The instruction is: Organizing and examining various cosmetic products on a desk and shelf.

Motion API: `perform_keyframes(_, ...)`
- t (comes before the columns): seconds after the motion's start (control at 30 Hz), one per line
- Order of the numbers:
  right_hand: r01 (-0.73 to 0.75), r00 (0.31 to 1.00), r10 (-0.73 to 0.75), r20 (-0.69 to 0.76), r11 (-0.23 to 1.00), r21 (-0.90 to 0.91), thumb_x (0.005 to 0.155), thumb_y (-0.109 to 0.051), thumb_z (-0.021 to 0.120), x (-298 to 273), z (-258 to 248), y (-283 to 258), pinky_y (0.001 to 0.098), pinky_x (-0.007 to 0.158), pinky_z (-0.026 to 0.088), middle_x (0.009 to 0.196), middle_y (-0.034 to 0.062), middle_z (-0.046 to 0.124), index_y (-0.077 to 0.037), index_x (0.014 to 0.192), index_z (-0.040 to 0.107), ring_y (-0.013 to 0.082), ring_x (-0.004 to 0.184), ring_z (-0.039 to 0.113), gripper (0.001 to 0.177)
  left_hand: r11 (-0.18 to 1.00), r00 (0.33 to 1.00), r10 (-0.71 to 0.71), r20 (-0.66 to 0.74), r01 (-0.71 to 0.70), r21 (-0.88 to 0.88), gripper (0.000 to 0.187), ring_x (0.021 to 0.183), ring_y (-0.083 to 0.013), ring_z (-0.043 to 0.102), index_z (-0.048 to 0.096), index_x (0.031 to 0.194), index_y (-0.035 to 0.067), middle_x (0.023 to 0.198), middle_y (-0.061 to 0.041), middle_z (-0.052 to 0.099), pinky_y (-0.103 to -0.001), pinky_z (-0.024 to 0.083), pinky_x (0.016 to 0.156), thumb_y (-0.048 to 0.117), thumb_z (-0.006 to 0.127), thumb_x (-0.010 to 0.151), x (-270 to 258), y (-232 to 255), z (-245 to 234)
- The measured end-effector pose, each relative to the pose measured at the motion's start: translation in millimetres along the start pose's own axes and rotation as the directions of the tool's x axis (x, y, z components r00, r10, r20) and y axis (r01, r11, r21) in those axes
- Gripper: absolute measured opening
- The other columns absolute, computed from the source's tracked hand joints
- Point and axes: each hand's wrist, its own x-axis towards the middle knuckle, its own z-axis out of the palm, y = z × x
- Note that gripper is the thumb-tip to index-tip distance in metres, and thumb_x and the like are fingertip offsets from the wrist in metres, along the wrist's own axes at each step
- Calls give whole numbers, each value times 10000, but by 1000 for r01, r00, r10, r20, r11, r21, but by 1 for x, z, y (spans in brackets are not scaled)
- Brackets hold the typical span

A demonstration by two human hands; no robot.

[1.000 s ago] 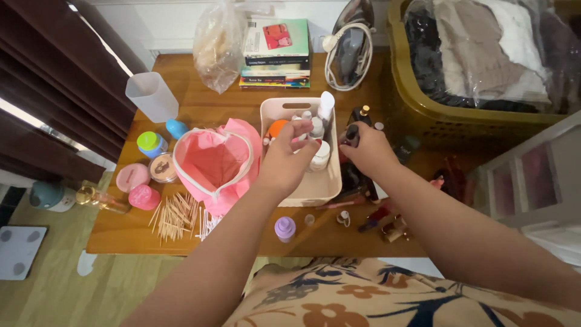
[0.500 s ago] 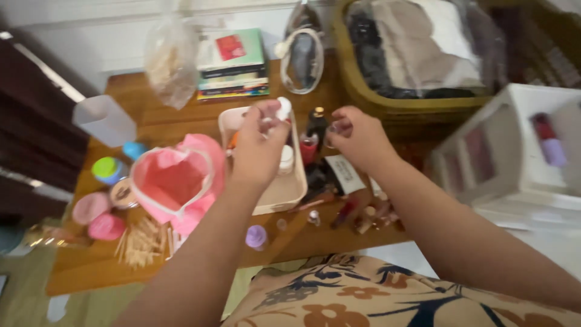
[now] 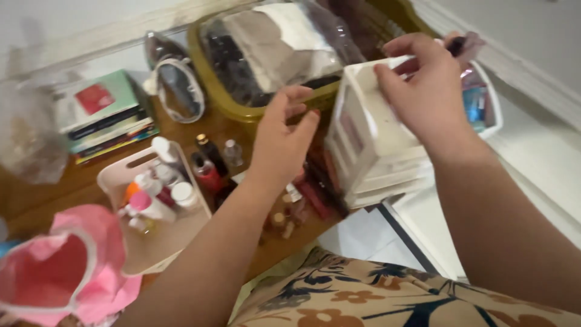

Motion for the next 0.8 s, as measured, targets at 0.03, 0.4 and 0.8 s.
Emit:
perform_keyframes(0.03,-11,1000,11,-10,1000,-4,954,-154,757,5,-9,23,320,652,549,973,124,732,-39,1212,682,164,774,700,292,1000,1000,-2,15,2,-5,287,1152,-146,594,595,1278,52,1245,-137,649,-292,542,882,73,644,996,2,-3,13)
perform_keyframes(0.4,139,988,-145,-56,985,-107,892,-105,801,17,-47,99,320,684,551,934,114,729,-21,1344,666,183,745,683,479,989,993,-105,61,98,115,517,1217,-247,590,526,1383,58,1310,-151,613,-330,546,844,149,696,903,1,-19,80)
perform_keyframes(0.8,155,983,-144,114,984,-92,917,-160,766,34,-53,95,335,665,529,807,73,690,-43,1161,651,188,710,673,294,974,998,-60,-9,61,220,609,1303,-306,595,463,1474,44,1440,-163,565,-397,499,1056,114,694,916,-7,-33,97)
